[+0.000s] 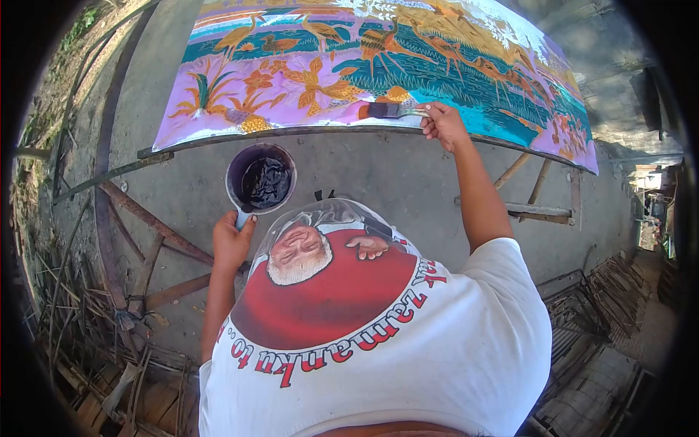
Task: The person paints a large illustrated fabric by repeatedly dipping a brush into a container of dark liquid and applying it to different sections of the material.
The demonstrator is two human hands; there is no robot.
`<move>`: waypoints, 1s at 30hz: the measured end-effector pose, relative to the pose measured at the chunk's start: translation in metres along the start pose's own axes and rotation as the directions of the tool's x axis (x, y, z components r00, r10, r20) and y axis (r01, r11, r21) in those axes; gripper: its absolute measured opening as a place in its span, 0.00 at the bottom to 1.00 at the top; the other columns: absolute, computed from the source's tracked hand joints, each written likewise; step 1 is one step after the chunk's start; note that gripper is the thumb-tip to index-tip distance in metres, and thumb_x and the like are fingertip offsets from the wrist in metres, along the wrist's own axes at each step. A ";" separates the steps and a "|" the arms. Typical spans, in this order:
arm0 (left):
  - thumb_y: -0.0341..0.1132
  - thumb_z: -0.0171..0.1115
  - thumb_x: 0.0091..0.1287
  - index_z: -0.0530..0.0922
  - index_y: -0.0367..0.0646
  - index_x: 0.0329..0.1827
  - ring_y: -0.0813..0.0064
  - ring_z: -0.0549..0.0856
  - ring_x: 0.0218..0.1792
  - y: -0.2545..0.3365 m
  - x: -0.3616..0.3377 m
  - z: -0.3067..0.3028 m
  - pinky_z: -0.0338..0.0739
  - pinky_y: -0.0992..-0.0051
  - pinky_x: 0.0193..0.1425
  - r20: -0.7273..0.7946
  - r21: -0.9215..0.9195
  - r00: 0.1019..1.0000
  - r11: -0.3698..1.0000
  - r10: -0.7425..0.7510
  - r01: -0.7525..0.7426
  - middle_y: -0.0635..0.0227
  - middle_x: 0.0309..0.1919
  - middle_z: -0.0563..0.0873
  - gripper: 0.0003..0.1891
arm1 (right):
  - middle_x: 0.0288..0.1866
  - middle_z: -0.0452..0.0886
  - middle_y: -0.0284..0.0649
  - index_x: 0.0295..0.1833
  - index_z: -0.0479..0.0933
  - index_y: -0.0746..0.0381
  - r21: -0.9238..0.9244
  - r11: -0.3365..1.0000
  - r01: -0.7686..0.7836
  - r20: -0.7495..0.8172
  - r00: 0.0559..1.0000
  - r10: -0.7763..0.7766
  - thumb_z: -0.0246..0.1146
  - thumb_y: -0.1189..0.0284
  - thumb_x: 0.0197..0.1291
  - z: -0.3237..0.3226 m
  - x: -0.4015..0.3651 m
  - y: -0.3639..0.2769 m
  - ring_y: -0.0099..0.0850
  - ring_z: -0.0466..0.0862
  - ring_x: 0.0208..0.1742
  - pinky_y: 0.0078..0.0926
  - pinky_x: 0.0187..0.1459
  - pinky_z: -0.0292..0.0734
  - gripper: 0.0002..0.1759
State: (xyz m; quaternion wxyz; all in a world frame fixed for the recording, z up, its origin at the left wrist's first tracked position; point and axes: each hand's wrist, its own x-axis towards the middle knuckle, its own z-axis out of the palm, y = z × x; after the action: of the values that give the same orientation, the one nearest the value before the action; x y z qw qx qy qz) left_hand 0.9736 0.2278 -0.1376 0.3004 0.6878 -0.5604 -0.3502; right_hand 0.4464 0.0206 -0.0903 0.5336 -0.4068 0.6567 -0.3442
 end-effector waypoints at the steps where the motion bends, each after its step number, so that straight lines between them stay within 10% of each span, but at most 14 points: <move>1: 0.38 0.74 0.69 0.75 0.36 0.28 0.80 0.69 0.24 -0.002 -0.002 -0.002 0.66 0.66 0.28 -0.007 -0.001 1.000 1.000 -0.005 0.005 0.67 0.18 0.74 0.19 | 0.29 0.82 0.35 0.58 0.85 0.63 0.011 1.000 -0.012 -0.027 1.000 0.013 0.59 0.64 0.81 -0.020 0.011 0.005 0.21 0.82 0.23 0.22 0.23 0.79 0.16; 4: 0.38 0.73 0.69 0.75 0.36 0.28 0.80 0.69 0.24 -0.006 -0.008 -0.006 0.66 0.66 0.28 -0.037 -0.028 0.998 0.998 -0.053 0.052 0.68 0.18 0.74 0.18 | 0.30 0.82 0.35 0.58 0.85 0.64 0.016 1.000 -0.017 -0.143 0.990 0.019 0.59 0.64 0.81 -0.023 0.024 -0.002 0.22 0.82 0.25 0.22 0.23 0.79 0.16; 11: 0.37 0.73 0.69 0.74 0.36 0.27 0.81 0.69 0.25 -0.001 -0.011 -0.006 0.65 0.67 0.27 -0.060 -0.013 0.996 0.998 -0.065 0.065 0.70 0.19 0.74 0.19 | 0.31 0.83 0.36 0.59 0.83 0.65 0.049 0.998 -0.030 0.266 0.964 0.016 0.59 0.63 0.81 0.133 0.028 -0.019 0.23 0.84 0.24 0.20 0.20 0.78 0.17; 21: 0.38 0.74 0.69 0.75 0.37 0.28 0.82 0.69 0.25 -0.022 -0.038 -0.002 0.66 0.68 0.27 -0.108 -0.076 0.989 0.992 -0.104 0.096 0.70 0.19 0.74 0.18 | 0.28 0.83 0.33 0.58 0.83 0.64 0.063 0.990 -0.125 0.301 0.948 0.100 0.59 0.63 0.80 0.099 0.057 -0.025 0.20 0.81 0.20 0.19 0.18 0.75 0.16; 30: 0.39 0.74 0.69 0.78 0.36 0.30 0.81 0.71 0.23 -0.022 -0.050 -0.012 0.67 0.67 0.27 -0.128 -0.076 0.974 0.981 -0.185 0.176 0.69 0.19 0.77 0.17 | 0.30 0.84 0.38 0.57 0.82 0.65 0.057 0.998 -0.022 0.477 0.879 -0.008 0.59 0.64 0.79 0.301 0.023 -0.047 0.24 0.82 0.21 0.22 0.20 0.76 0.16</move>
State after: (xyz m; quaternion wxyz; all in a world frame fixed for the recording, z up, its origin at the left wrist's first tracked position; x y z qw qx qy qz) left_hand 0.9890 0.2811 -0.1410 0.3262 0.7478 -0.4627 -0.3467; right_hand 0.7469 -0.0260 -0.1170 0.6922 -0.4604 0.4957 -0.2513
